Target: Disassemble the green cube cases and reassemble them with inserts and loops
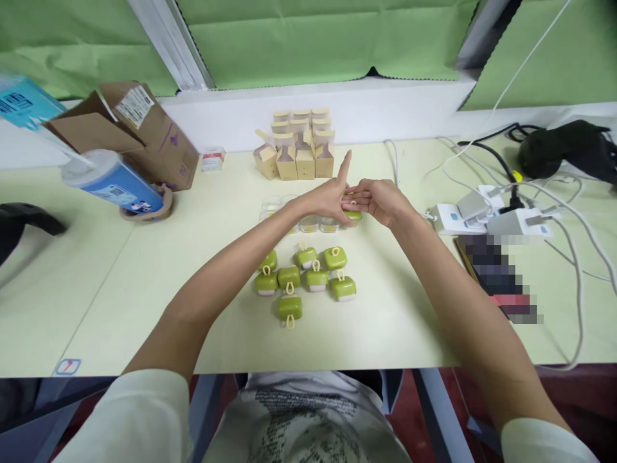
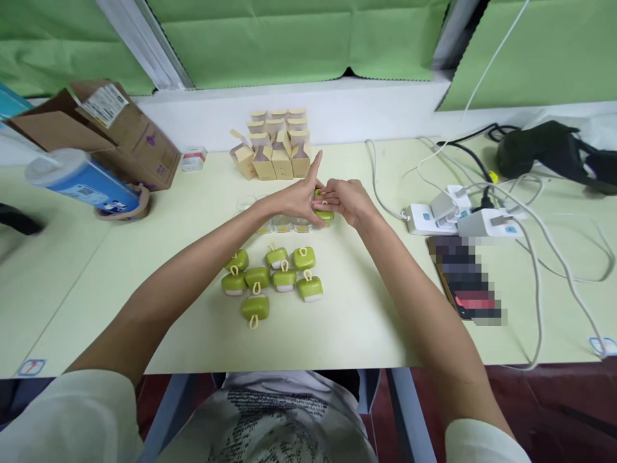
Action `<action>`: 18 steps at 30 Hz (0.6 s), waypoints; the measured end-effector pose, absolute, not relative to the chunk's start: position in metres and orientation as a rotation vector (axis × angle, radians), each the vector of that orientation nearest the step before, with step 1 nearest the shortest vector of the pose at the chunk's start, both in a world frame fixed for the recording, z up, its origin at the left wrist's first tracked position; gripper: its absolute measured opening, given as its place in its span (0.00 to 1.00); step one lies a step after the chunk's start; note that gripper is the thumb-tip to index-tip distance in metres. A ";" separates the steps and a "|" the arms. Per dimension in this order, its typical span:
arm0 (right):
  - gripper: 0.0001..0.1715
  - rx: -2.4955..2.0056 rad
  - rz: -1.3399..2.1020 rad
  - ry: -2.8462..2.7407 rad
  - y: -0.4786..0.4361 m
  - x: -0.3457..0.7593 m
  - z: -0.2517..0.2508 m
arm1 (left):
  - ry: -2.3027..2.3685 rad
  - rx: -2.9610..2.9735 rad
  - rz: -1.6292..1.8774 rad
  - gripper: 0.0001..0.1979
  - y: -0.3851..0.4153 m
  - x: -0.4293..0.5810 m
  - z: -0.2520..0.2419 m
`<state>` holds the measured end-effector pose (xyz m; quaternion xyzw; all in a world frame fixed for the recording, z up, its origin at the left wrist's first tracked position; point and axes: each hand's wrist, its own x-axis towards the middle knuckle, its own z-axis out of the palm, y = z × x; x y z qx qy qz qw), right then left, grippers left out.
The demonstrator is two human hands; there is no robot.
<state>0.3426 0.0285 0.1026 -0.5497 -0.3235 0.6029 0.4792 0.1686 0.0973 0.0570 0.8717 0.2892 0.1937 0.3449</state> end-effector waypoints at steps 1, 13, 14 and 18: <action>0.11 -1.340 1.446 -0.771 0.028 0.341 0.101 | 0.776 2.271 0.478 0.87 0.095 0.169 0.059; 0.20 -1.176 1.141 -0.996 -0.012 0.367 0.129 | 0.800 2.338 0.386 0.93 0.100 0.167 0.062; 0.20 -1.179 1.143 -1.034 -0.026 0.373 0.133 | 0.776 2.362 0.376 0.92 0.101 0.160 0.070; 0.15 -1.261 1.237 -1.060 -0.087 0.382 0.125 | 0.864 2.465 0.450 0.65 0.093 0.110 0.120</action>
